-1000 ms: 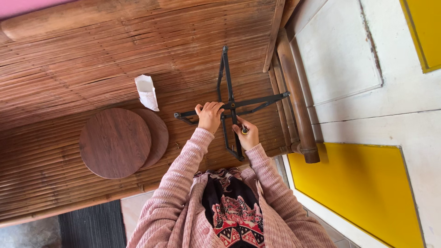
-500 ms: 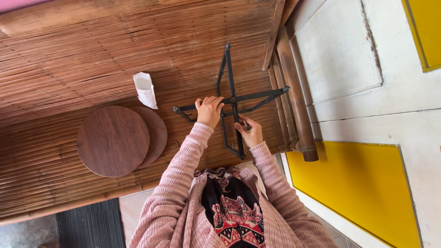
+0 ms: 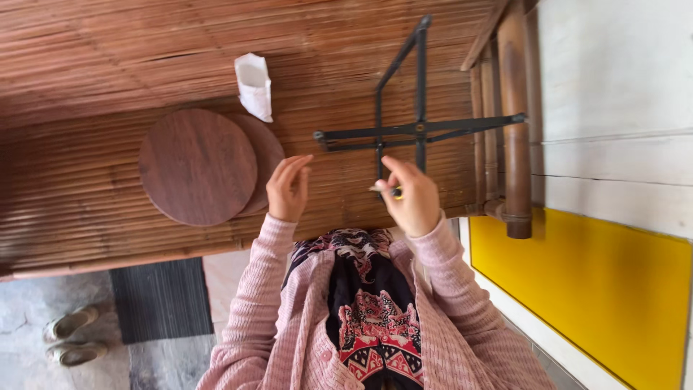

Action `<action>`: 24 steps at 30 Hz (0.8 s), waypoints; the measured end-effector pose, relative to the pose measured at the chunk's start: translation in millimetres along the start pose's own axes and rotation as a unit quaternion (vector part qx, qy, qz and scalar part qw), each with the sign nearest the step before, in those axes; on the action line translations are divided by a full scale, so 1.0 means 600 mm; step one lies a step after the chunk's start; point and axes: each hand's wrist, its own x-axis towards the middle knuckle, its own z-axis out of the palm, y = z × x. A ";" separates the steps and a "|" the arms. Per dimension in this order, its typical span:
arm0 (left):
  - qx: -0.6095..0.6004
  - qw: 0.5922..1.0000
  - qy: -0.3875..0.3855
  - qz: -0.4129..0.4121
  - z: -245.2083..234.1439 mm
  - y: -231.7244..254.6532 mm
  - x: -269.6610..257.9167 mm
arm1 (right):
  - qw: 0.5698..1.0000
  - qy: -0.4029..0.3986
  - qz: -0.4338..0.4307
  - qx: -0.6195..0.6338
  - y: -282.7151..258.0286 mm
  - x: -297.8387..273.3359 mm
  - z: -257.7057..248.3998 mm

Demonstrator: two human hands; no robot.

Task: The person assembles a black metal table frame using a yellow-handled screwdriver to tighten screws at the central joint. They then pick up a round wooden tabletop and place it onto the assembled frame.

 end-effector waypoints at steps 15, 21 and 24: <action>0.101 0.918 -0.076 -0.375 0.084 -0.558 -0.312 | 0.920 -0.314 0.234 0.019 0.182 -0.115 0.543; 0.152 0.904 -0.050 -0.396 0.135 -0.603 -0.368 | 0.913 -0.328 0.243 0.020 0.253 -0.149 0.656; 0.114 0.857 -0.050 -0.500 0.166 -0.619 -0.380 | 0.910 -0.330 0.247 0.044 0.265 -0.171 0.700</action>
